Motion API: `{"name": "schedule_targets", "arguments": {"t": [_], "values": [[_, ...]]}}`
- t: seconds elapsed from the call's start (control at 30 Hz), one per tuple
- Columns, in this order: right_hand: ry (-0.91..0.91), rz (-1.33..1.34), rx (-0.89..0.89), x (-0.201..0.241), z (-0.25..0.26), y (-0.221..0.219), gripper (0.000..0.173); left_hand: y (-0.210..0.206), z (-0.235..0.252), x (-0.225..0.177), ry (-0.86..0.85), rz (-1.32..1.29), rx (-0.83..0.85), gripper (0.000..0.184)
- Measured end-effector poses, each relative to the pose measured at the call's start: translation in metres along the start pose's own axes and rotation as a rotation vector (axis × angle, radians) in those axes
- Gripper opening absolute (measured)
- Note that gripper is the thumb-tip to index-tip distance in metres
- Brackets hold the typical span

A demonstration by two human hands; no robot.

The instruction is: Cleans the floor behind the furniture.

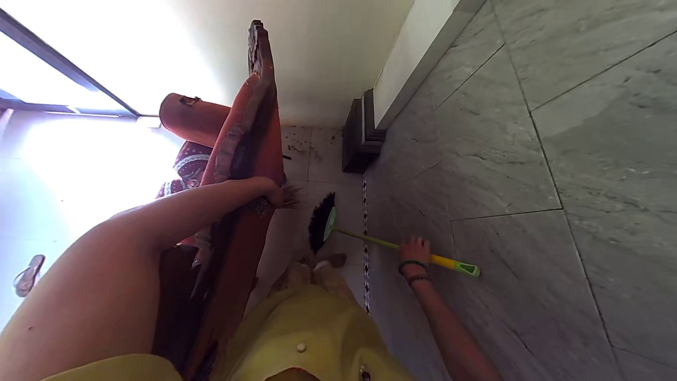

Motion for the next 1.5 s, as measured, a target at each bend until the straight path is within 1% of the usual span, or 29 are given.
{"name": "schedule_targets", "arguments": {"t": [0.1, 0.2, 0.23, 0.3, 0.33, 0.43, 0.5, 0.57, 0.63, 0.7, 0.77, 0.8, 0.83, 0.9, 0.97, 1.03, 1.07, 1.1, 1.13, 1.17, 1.2, 1.23, 1.27, 1.3, 1.33, 1.37, 1.4, 1.43, 1.5], "values": [[0.026, 0.02, -0.015, -0.007, -0.008, -0.006, 0.043, 0.006, -0.004, -0.008, -0.074, -0.1, -0.011, 0.041], [0.08, 0.098, -0.115, -0.006, -0.016, -0.003, 0.053, 0.009, 0.01, -0.002, -0.09, -0.312, -0.055, 0.043], [0.099, 0.139, -0.175, -0.004, -0.02, 0.003, 0.057, 0.01, 0.013, 0.001, -0.083, -0.399, -0.061, 0.045], [0.118, 0.253, -0.312, 0.007, -0.029, 0.024, 0.05, 0.01, 0.015, 0.002, -0.078, -0.596, -0.06, 0.044], [0.099, 0.344, -0.308, 0.015, -0.032, 0.034, 0.047, 0.01, 0.014, 0.0, -0.082, -0.72, -0.062, 0.041], [0.055, 0.733, -0.127, 0.055, -0.036, 0.043, 0.048, 0.013, 0.01, -0.023, -0.146, -1.022, -0.069, 0.038], [0.08, 0.97, 0.01, 0.085, -0.039, 0.037, 0.048, 0.021, 0.002, -0.044, -0.183, -1.064, -0.103, 0.042], [0.068, 1.136, 0.204, 0.101, -0.044, 0.012, 0.049, 0.029, -0.003, -0.058, -0.2, -1.094, -0.121, 0.047], [-0.102, 1.366, 0.393, 0.097, -0.056, -0.031, 0.047, 0.035, -0.009, -0.065, -0.176, -1.18, -0.122, 0.046], [-0.45, 1.626, 0.495, 0.078, -0.074, -0.079, 0.055, 0.038, -0.014, -0.067, -0.162, -1.293, -0.098, 0.043], [-0.761, 1.793, 0.472, 0.056, -0.089, -0.115, 0.061, 0.039, -0.013, -0.068, -0.179, -1.381, -0.052, 0.043], [-0.835, 1.83, 0.457, 0.048, -0.093, -0.123, 0.061, 0.039, -0.013, -0.069, -0.178, -1.409, -0.043, 0.043], [-0.851, 1.865, 0.458, 0.047, -0.096, -0.121, 0.057, 0.041, -0.013, -0.071, -0.174, -1.428, -0.056, 0.044], [-0.744, 1.958, 0.504, 0.063, -0.099, -0.093, 0.05, 0.042, -0.014, -0.076, -0.163, -1.44, -0.125, 0.045], [-0.502, 2.087, 0.588, 0.097, -0.096, -0.039, 0.06, 0.037, -0.014, -0.09, -0.191, -1.411, -0.241, 0.048], [-0.224, 2.226, 0.697, 0.135, -0.092, 0.031, 0.074, 0.026, -0.03, -0.126, -0.277, -1.261, -0.189, 0.051], [-0.125, 2.268, 0.725, 0.148, -0.088, 0.061, 0.074, 0.019, -0.044, -0.148, -0.359, -1.119, -0.112, 0.052], [-0.071, 2.283, 0.715, 0.156, -0.083, 0.083, 0.066, 0.015, -0.063, -0.167, -0.461, -0.971, -0.022, 0.053], [-0.052, 2.278, 0.712, 0.161, -0.075, 0.093, 0.051, 0.019, -0.085, -0.179, -0.547, -0.818, 0.036, 0.054], [-0.06, 2.227, 0.728, 0.163, -0.068, 0.091, 0.035, 0.033, -0.106, -0.179, -0.595, -0.68, 0.002, 0.051], [-0.063, 2.122, 0.724, 0.163, -0.064, 0.081, 0.024, 0.057, -0.122, -0.169, -0.61, -0.583, -0.137, 0.045], [-0.048, 1.953, 0.671, 0.157, -0.065, 0.071, 0.017, 0.087, -0.131, -0.147, -0.573, -0.518, -0.347, 0.039], [-0.023, 1.745, 0.565, 0.147, -0.066, 0.065, 0.033, 0.121, -0.136, -0.115, -0.506, -0.474, -0.583, 0.038], [-0.009, 1.549, 0.476, 0.137, -0.07, 0.061, 0.057, 0.153, -0.142, -0.075, -0.4, -0.448, -0.82, 0.038], [0.004, 1.393, 0.39, 0.129, -0.074, 0.063, 0.074, 0.176, -0.145, -0.03, -0.259, -0.412, -1.041, 0.041], [0.02, 1.28, 0.291, 0.121, -0.074, 0.074, 0.083, 0.191, -0.146, 0.014, -0.106, -0.387, -1.219, 0.048], [0.043, 1.205, 0.184, 0.112, -0.07, 0.094, 0.086, 0.199, -0.147, 0.054, 0.027, -0.403, -1.343, 0.059], [0.066, 1.172, 0.099, 0.104, -0.064, 0.117, 0.088, 0.2, -0.144, 0.087, 0.134, -0.457, -1.4, 0.071], [0.148, 1.261, 0.005, 0.092, -0.046, 0.16, 0.093, 0.192, -0.122, 0.134, 0.307, -0.615, -1.352, 0.095]]}}
Point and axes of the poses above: each hand's wrist, its own z-axis towards the middle knuckle, its own y-axis out of the back of the hand, x = y × z, the point moved 9 cm from there along z, towards the middle knuckle, and after that the axes turned 6 degrees about -x, right-handed, at the moved point
